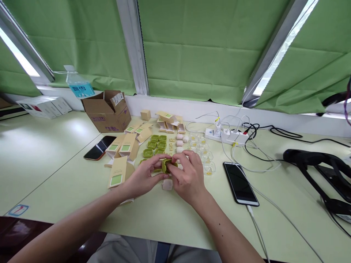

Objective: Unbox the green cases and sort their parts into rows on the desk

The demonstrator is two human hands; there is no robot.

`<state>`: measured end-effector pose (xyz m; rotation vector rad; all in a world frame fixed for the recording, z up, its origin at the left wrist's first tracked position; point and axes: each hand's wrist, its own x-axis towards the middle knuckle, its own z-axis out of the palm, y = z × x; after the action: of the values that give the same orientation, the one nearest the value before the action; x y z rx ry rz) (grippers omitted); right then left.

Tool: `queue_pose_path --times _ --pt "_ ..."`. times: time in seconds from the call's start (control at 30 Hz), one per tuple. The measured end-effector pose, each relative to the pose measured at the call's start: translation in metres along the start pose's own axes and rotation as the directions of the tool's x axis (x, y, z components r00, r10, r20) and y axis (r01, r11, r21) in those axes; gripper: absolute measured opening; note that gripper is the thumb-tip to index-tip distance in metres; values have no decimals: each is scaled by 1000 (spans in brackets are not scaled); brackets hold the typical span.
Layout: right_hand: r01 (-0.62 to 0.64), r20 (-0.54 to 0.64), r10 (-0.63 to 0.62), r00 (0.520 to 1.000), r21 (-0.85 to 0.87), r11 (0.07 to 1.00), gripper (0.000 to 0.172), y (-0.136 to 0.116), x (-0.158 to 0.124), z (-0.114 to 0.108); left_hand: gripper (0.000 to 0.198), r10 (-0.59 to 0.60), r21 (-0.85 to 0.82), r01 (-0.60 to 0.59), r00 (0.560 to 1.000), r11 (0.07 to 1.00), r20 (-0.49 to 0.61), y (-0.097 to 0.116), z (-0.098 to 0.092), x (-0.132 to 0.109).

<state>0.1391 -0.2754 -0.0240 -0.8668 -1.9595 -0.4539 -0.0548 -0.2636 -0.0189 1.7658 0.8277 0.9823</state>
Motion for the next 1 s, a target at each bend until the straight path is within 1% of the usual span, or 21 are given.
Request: queue_pose_path --times 0.13,0.27,0.4,0.47,0.6,0.73,0.83,1.0 --pt "-20 -4 20 1000 20 1000 19 -1 1 1 45 30 150 -30 1000 988 6 -2 -2 -2" --pt "-38 43 38 998 18 999 16 -2 1 3 46 40 288 -47 999 956 29 -3 -4 -2" --pt "-31 63 32 997 -20 999 16 -1 0 5 45 68 388 -83 996 918 54 -3 -5 0" --pt "-25 70 27 997 -37 999 16 -1 0 5 44 85 420 -96 995 902 47 -3 -5 0" --pt "-30 79 32 996 -36 999 16 -1 0 3 42 103 420 -107 994 901 34 -5 -4 0" --pt "-12 40 13 999 -16 1000 17 0 0 0 45 139 360 -138 990 923 24 -9 -3 -1" --pt "8 20 -8 1000 -4 1000 19 0 0 0 47 166 344 -156 986 926 -1 -13 -2 -1" --pt "-13 12 13 1000 47 999 20 0 0 2 44 181 347 -164 983 924 -16 -17 -1 -1"
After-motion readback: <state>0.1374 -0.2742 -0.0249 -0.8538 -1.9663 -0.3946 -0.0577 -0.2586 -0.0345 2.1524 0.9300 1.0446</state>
